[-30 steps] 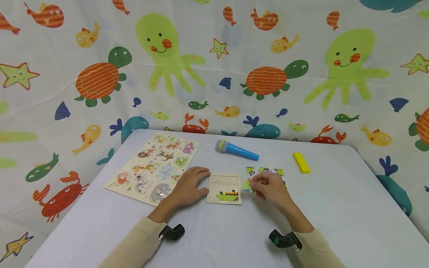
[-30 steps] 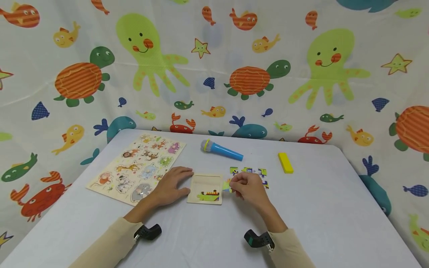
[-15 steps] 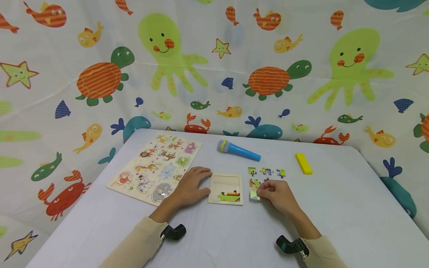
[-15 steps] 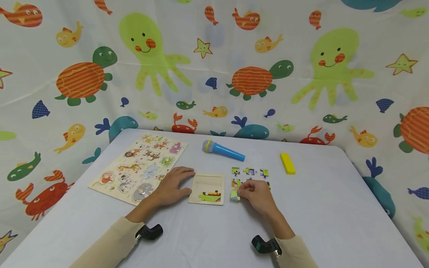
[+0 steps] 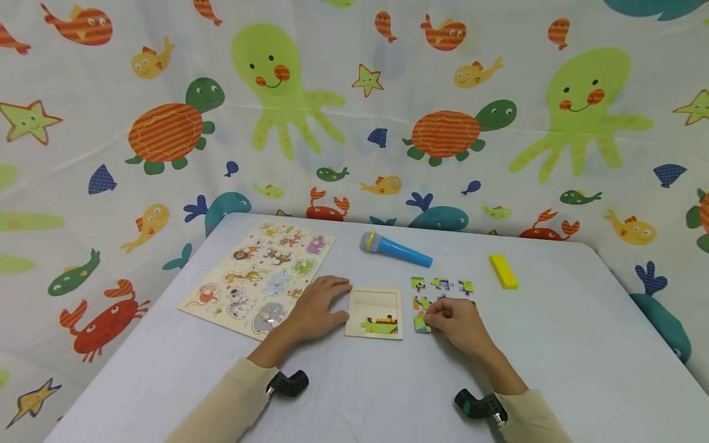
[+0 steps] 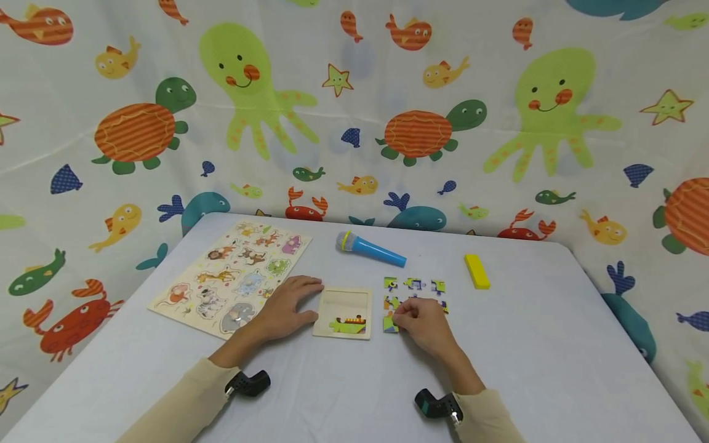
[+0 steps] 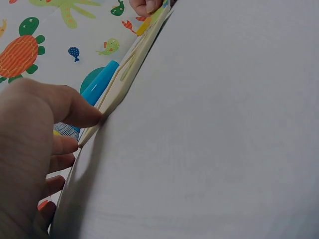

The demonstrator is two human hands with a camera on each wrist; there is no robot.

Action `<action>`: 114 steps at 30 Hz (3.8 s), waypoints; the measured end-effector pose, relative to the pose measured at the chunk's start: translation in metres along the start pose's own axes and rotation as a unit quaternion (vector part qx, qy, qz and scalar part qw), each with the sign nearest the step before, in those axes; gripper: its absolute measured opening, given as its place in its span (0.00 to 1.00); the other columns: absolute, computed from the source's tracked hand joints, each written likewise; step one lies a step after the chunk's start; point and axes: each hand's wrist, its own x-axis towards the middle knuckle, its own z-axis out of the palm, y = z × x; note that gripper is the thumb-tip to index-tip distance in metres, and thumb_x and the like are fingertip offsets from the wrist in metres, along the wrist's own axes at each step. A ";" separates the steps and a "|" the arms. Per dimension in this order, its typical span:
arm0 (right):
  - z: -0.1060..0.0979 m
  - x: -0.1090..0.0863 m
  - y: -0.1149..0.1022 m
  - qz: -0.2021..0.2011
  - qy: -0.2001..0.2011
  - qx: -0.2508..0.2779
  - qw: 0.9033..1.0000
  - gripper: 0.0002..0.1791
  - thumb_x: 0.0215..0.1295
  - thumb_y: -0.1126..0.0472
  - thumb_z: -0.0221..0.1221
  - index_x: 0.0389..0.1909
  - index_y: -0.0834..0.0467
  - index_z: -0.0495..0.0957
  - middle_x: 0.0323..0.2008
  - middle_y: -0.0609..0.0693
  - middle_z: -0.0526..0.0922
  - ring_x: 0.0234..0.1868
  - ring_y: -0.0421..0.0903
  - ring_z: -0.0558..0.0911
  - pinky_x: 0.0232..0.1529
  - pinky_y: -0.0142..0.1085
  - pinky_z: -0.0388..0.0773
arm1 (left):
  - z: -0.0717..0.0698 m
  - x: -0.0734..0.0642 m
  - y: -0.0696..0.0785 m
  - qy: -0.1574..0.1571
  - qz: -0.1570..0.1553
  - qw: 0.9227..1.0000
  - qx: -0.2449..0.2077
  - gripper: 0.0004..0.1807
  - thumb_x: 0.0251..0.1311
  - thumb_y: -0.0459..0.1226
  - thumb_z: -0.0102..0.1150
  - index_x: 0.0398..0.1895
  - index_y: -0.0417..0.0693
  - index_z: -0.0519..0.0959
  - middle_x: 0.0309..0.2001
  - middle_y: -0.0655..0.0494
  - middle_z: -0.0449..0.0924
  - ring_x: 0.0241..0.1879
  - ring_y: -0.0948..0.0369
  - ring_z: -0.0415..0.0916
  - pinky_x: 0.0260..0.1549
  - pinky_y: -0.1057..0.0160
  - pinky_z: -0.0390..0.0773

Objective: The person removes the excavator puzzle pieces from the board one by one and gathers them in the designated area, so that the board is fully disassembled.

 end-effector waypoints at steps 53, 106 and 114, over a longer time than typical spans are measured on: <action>-0.006 -0.004 0.000 -0.024 -0.034 -0.048 0.998 0.12 0.50 0.67 0.74 0.37 0.59 0.86 0.24 0.47 0.77 0.29 0.44 0.75 0.29 0.29 0.71 | -0.002 -0.001 0.004 -0.004 -0.007 1.000 0.000 0.30 0.58 0.42 0.64 0.66 0.47 0.78 0.68 0.53 0.74 0.72 0.51 0.63 0.72 0.45 0.61; 0.059 0.001 -0.057 -0.120 -0.081 -0.008 0.989 0.08 0.60 0.67 0.66 0.40 0.62 0.86 0.21 0.43 0.77 0.21 0.37 0.72 0.21 0.28 0.68 | 0.001 -0.003 0.003 0.001 -0.005 1.000 -0.002 0.30 0.58 0.42 0.64 0.67 0.48 0.77 0.68 0.54 0.73 0.72 0.52 0.63 0.72 0.44 0.61; 0.064 0.002 -0.057 -0.109 -0.083 -0.029 0.990 0.10 0.55 0.66 0.71 0.38 0.61 0.86 0.21 0.43 0.77 0.24 0.39 0.73 0.23 0.28 0.68 | -0.001 -0.003 0.003 -0.002 -0.007 1.000 -0.006 0.31 0.58 0.43 0.64 0.67 0.49 0.76 0.69 0.54 0.73 0.73 0.52 0.62 0.73 0.45 0.60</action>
